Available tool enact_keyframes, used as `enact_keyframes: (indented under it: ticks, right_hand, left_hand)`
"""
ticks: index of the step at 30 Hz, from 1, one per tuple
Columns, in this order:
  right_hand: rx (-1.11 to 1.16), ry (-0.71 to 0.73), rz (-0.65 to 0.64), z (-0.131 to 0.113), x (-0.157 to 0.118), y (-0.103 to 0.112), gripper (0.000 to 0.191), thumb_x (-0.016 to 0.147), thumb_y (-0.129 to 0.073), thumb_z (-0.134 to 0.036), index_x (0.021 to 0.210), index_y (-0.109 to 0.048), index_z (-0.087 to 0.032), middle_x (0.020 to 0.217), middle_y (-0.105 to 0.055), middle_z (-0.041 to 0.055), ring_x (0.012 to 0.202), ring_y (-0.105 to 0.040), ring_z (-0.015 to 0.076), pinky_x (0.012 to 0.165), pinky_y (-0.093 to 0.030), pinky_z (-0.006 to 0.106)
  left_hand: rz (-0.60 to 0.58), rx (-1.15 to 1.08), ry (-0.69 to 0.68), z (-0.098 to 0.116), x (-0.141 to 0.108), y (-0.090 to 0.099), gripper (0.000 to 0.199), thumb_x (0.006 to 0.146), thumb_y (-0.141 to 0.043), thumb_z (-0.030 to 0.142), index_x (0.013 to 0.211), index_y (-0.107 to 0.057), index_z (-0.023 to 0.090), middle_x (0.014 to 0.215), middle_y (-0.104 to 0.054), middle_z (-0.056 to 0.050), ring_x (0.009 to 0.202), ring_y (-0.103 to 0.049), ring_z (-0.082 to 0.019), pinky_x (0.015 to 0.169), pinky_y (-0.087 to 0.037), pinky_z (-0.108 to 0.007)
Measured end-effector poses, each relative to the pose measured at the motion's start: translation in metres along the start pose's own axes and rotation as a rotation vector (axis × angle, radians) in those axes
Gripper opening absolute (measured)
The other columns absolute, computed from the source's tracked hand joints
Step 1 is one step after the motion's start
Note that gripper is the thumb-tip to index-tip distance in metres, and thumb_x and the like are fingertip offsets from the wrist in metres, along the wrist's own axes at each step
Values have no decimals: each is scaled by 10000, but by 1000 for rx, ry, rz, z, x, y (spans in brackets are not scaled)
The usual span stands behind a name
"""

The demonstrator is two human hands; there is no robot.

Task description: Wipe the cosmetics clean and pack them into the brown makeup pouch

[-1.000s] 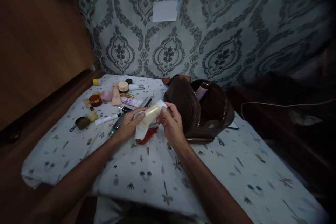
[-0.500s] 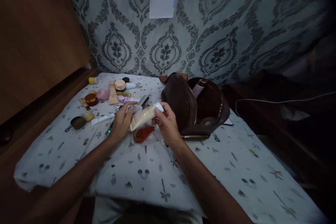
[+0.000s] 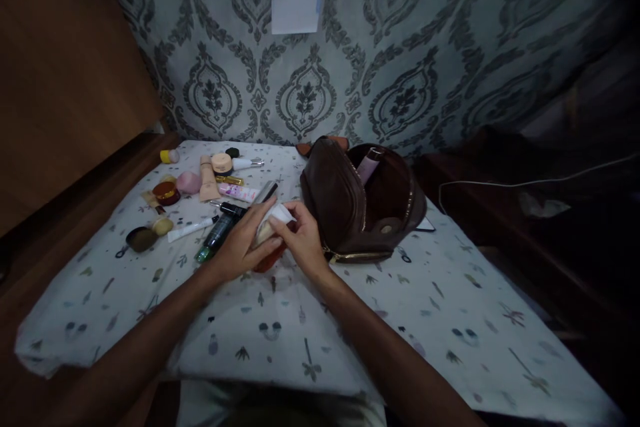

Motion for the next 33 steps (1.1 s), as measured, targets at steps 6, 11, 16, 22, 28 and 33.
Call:
enact_keyframes:
  ticks: [6,11,16,22,28,33]
  right_hand:
    - [96,-75,40,11,2,7,408,750,-747,-533,888,-512,-229,735,-563,-53,505,-517,103,470,-468,253]
    - [200,-70,-43,5,5,5,442,790,-715,-534,1097,-593,-239,791,-578,-37,558,-543,106,495,-456,244]
    - [253,-107,-66,6,7,6,406,749,-761,-520,994,-610,-233,747,-573,-46,543,-527,97,479,-444,228]
    - [248,-130,-9,10,7,10,449,715,-784,-534,998,-611,-230,698,-557,-60,440,-450,71,371,-348,210]
    - [199,-133,-45,10,5,5,430,733,-775,-528,976,-631,-204,563,-511,-81,397,-404,64,352,-304,199]
    - [226,-109,67,8,6,14,455,721,-761,-586,875,-564,-206,532,-509,-98,363,-414,55,330,-312,177]
  left_hand:
    - [-7,77,-24,0,-1,-2,527,1002,-485,313,1515,-409,218,1480,-533,-121,1380,-489,-246,1153,-392,-394]
    - [140,74,37,-9,-1,16,396,987,-530,357,1339,-599,190,1286,-687,-98,1163,-651,-222,1004,-504,-341]
    - [199,44,140,-20,-1,26,304,950,-577,395,1117,-709,178,1088,-766,-66,966,-711,-210,877,-537,-305]
    - [249,90,115,-9,-1,28,276,948,-580,367,1131,-683,187,1092,-751,-64,1002,-693,-206,902,-531,-316]
    - [177,144,-117,20,-4,17,391,981,-498,210,1367,-547,171,1334,-638,-127,1260,-581,-216,1075,-462,-378]
    - [164,161,-179,24,-7,14,427,949,-482,150,1368,-554,190,1351,-603,-140,1268,-573,-229,1069,-479,-410]
Point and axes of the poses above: each hand's wrist, its own x-axis towards the middle knuckle, its own y-axis out of the back of the hand, z = x × y, the point moved 10 cm from there along x, towards the middle knuckle
